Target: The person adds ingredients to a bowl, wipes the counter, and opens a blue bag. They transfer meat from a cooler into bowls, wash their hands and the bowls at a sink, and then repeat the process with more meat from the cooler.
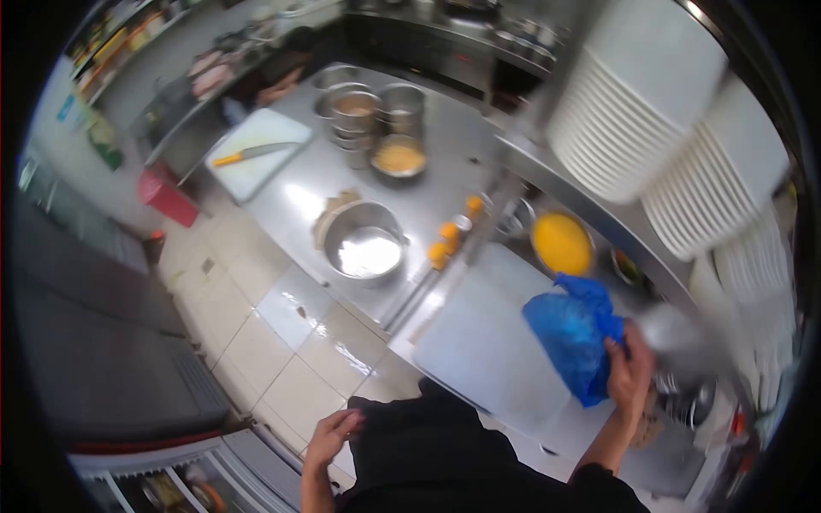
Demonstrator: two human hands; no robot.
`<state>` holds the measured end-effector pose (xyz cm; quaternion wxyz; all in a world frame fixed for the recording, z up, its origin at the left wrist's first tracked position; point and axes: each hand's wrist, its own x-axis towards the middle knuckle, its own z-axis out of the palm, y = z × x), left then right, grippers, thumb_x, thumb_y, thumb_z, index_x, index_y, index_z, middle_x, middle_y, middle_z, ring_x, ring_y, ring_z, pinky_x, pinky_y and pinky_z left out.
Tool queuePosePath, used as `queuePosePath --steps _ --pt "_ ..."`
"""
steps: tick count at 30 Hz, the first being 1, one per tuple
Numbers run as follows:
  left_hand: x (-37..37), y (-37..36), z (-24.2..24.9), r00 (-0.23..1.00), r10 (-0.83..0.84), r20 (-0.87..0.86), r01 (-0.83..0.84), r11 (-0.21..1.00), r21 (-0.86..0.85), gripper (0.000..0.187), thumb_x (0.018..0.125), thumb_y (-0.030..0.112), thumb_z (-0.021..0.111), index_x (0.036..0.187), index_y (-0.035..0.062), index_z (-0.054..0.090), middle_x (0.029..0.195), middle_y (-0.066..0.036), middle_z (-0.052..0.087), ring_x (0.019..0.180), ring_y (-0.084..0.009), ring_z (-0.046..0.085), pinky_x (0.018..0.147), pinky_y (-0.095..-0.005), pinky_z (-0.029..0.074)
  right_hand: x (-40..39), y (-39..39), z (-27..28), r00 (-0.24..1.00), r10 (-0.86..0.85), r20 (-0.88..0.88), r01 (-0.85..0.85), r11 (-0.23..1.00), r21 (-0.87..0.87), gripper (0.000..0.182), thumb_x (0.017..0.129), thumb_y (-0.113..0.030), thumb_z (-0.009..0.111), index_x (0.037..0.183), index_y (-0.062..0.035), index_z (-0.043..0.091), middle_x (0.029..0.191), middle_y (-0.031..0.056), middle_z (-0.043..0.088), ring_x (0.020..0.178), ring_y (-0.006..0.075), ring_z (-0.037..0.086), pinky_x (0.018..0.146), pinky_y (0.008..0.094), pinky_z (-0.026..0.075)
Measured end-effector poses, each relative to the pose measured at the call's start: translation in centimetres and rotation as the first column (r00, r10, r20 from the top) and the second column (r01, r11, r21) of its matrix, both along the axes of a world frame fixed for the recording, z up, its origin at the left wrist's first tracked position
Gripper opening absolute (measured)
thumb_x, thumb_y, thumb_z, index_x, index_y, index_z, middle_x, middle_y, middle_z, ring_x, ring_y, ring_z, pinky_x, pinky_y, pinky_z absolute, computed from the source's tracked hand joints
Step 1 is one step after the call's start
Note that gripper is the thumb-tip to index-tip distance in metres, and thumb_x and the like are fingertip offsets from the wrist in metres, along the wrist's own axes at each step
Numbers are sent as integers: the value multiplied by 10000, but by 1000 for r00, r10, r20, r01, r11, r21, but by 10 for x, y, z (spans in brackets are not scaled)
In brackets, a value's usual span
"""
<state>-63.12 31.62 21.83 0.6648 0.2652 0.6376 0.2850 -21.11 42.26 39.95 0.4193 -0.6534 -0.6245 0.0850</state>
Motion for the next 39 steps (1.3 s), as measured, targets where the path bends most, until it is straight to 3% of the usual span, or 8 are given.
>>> queuePosePath --steps 5,7,14,25,27,30,38,39 --pt "10 93 80 662 -100 743 -44 984 172 770 862 585 487 1377 32 338 1294 -214 481 1156 -334 518 949 -474 433 -139 72 3 799 601 18 -601 797 69 281 617 52 578 891 6 622 865 146 646 736 264 646 618 311 496" --pt "-3 128 89 121 -102 987 -115 987 116 978 751 768 431 1416 69 271 1377 -215 387 1255 -366 406 1021 -535 336 -203 93 -11 631 762 145 -775 607 176 340 595 60 571 919 -23 630 901 116 652 711 256 655 555 311 511" --pt "-109 218 84 525 219 822 -639 740 211 925 766 719 454 1411 78 282 1385 -203 377 1247 -379 397 1060 -523 289 -358 113 -14 339 907 251 -940 337 52 460 612 -13 660 1067 -66 620 1057 78 638 933 259 640 769 327 534" --pt "-245 405 79 95 -168 981 -525 829 192 859 779 610 508 1396 51 298 1369 -205 393 1233 -362 416 1046 -500 330 -476 226 -15 870 478 -120 -447 869 213 1068 594 -453 821 1418 -100 240 1436 191 282 1328 315 295 1065 504 230" --pt "-288 433 74 170 -222 960 -549 788 279 866 761 566 549 1386 23 298 1354 -208 404 1221 -348 428 1025 -475 368 -513 273 -45 325 359 -875 -451 872 190 1029 656 -418 780 1422 -56 196 1430 193 276 1313 289 313 1074 455 232" --pt "-350 451 73 276 -107 955 -613 746 261 865 753 553 565 1378 13 308 1336 -212 421 1194 -350 453 1003 -467 397 -581 344 -58 -54 283 -957 -616 745 256 899 706 -285 745 1401 -18 241 1398 162 311 1310 256 315 1059 395 275" --pt "-535 461 38 252 70 965 -823 539 176 847 728 508 631 1365 33 336 1293 -188 466 1142 -330 495 985 -464 417 -770 445 -61 -80 191 -978 -898 413 154 636 703 -145 702 1267 2 447 1252 128 440 1159 216 432 1012 339 314" --pt "-551 465 46 264 94 960 -853 488 187 851 725 509 635 1367 39 335 1291 -184 468 1141 -328 496 985 -463 417 -793 456 -68 18 411 -911 -896 411 168 626 696 -145 704 1256 -2 463 1221 122 462 1128 211 456 996 328 329"
